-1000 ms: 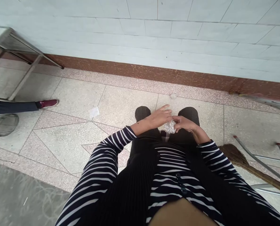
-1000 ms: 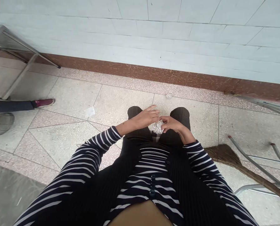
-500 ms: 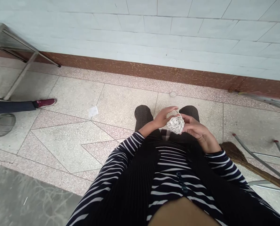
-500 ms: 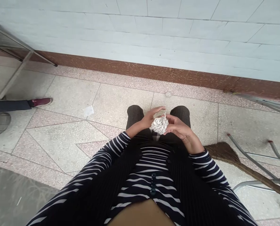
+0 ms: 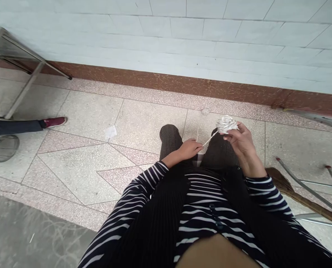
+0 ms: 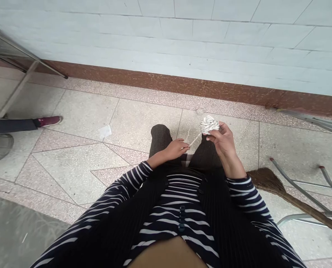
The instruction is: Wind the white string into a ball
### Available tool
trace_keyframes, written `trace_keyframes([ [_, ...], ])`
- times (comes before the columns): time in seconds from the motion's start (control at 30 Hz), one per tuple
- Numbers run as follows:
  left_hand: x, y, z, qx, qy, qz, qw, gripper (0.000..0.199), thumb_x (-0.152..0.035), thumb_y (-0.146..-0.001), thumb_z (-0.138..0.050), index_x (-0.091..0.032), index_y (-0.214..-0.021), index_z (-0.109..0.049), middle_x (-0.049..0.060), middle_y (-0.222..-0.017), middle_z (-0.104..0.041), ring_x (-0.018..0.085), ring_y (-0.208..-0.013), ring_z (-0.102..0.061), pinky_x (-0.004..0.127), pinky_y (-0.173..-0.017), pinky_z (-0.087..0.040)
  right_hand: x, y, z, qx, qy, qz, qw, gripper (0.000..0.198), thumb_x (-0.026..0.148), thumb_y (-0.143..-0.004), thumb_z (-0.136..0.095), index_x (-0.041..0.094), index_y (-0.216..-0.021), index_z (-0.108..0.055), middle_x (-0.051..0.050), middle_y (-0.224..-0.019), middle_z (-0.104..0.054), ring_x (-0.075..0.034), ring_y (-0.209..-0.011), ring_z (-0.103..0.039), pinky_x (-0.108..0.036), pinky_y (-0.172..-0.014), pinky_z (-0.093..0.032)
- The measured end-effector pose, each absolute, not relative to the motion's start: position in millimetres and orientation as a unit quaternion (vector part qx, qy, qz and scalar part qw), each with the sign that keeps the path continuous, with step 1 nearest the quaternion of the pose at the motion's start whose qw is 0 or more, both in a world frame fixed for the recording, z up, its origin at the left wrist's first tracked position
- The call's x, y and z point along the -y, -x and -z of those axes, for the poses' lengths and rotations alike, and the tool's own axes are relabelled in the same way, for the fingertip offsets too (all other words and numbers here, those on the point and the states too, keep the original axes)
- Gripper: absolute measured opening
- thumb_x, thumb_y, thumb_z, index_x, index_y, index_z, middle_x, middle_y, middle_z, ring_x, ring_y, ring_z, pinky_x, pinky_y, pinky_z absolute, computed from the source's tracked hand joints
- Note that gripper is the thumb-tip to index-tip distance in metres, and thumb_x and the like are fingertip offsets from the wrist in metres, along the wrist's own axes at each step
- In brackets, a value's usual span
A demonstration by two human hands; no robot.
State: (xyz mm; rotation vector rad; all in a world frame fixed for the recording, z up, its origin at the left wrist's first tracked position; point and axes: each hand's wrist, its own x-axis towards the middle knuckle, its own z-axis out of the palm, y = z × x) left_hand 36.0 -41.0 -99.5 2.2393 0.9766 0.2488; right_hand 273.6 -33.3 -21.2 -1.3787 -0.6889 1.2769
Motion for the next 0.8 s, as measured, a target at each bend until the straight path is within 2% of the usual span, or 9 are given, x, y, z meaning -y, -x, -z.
trace_keyframes([
  [0.07, 44, -37, 89, -0.34, -0.887, -0.108, 0.294, 0.034, -0.03, -0.112, -0.05, -0.02, -0.094, -0.077, 0.003, -0.084, -0.078, 0.018, -0.084, -0.073, 0.041, -0.119, -0.047, 24, -265, 44, 0.354, 0.638, -0.435, 0.527, 0.054, 0.025, -0.048, -0.085, 0.024, -0.097, -0.062, 0.002, -0.079, -0.071, -0.018, -0.067, -0.064, -0.026, -0.054, -0.048],
  [0.13, 40, -36, 78, -0.328, -0.903, -0.13, 0.246, 0.036, -0.031, -0.113, -0.046, -0.02, -0.101, -0.078, 0.004, -0.086, -0.079, 0.019, -0.084, -0.074, 0.043, -0.119, -0.047, 24, -257, 63, 0.419, 0.671, -0.428, 0.437, 0.05, 0.023, -0.048, -0.082, 0.023, -0.095, -0.064, 0.002, -0.075, -0.068, -0.017, -0.066, -0.06, -0.027, -0.056, -0.047],
  [0.23, 24, -27, 66, -0.322, -0.915, -0.145, 0.196, 0.036, -0.03, -0.114, -0.045, -0.019, -0.106, -0.078, 0.005, -0.084, -0.078, 0.018, -0.082, -0.072, 0.045, -0.121, -0.045, 38, -249, 75, 0.428, 0.628, -0.569, 0.315, 0.05, 0.024, -0.049, -0.081, 0.023, -0.096, -0.063, 0.004, -0.069, -0.067, -0.016, -0.06, -0.058, -0.027, -0.053, -0.045],
  [0.4, 5, -20, 68, -0.322, -0.906, -0.15, 0.229, 0.03, -0.028, -0.112, -0.05, -0.02, -0.104, -0.078, 0.004, -0.088, -0.079, 0.017, -0.089, -0.073, 0.044, -0.124, -0.042, 61, -247, 57, 0.377, 0.476, -0.759, 0.235, 0.055, 0.017, -0.054, -0.085, 0.021, -0.105, -0.066, 0.002, -0.076, -0.073, -0.015, -0.06, -0.063, -0.025, -0.053, -0.051],
  [0.47, 5, -24, 73, -0.333, -0.889, -0.161, 0.271, 0.025, -0.024, -0.109, -0.054, -0.021, -0.108, -0.078, 0.005, -0.096, -0.081, 0.018, -0.095, -0.075, 0.044, -0.123, -0.043, 63, -247, 45, 0.356, 0.445, -0.784, 0.247, 0.054, 0.015, -0.055, -0.087, 0.021, -0.105, -0.068, 0.001, -0.08, -0.074, -0.014, -0.061, -0.064, -0.024, -0.053, -0.052],
  [0.53, 8, -29, 78, -0.353, -0.862, -0.18, 0.318, 0.023, -0.018, -0.105, -0.056, -0.021, -0.112, -0.078, 0.006, -0.107, -0.083, 0.019, -0.103, -0.075, 0.042, -0.122, -0.043, 62, -247, 35, 0.323, 0.446, -0.778, 0.304, 0.051, 0.016, -0.056, -0.089, 0.022, -0.104, -0.07, 0.002, -0.081, -0.074, -0.014, -0.061, -0.065, -0.023, -0.051, -0.051],
  [0.6, 12, -33, 82, -0.39, -0.829, -0.189, 0.353, 0.024, -0.017, -0.103, -0.056, -0.019, -0.107, -0.079, 0.007, -0.111, -0.083, 0.021, -0.107, -0.075, 0.039, -0.115, -0.049, 60, -247, 27, 0.294, 0.461, -0.751, 0.371, 0.049, 0.019, -0.057, -0.09, 0.022, -0.102, -0.071, 0.003, -0.08, -0.073, -0.013, -0.059, -0.064, -0.022, -0.051, -0.051],
  [0.7, 17, -36, 88, -0.434, -0.793, -0.168, 0.393, 0.031, -0.026, -0.106, -0.054, -0.017, -0.088, -0.077, 0.006, -0.098, -0.082, 0.021, -0.098, -0.074, 0.032, -0.095, -0.053, 52, -247, 22, 0.269, 0.481, -0.701, 0.452, 0.046, 0.022, -0.056, -0.091, 0.023, -0.097, -0.069, 0.003, -0.078, -0.073, -0.013, -0.059, -0.065, -0.022, -0.052, -0.053],
  [0.8, 17, -34, 95, -0.44, -0.792, -0.139, 0.401, 0.036, -0.031, -0.109, -0.052, -0.018, -0.084, -0.075, 0.004, -0.09, -0.079, 0.019, -0.091, -0.073, 0.028, -0.086, -0.051, 36, -251, 25, 0.252, 0.51, -0.633, 0.525, 0.046, 0.024, -0.054, -0.09, 0.024, -0.093, -0.064, 0.004, -0.076, -0.071, -0.013, -0.06, -0.066, -0.022, -0.052, -0.054],
])
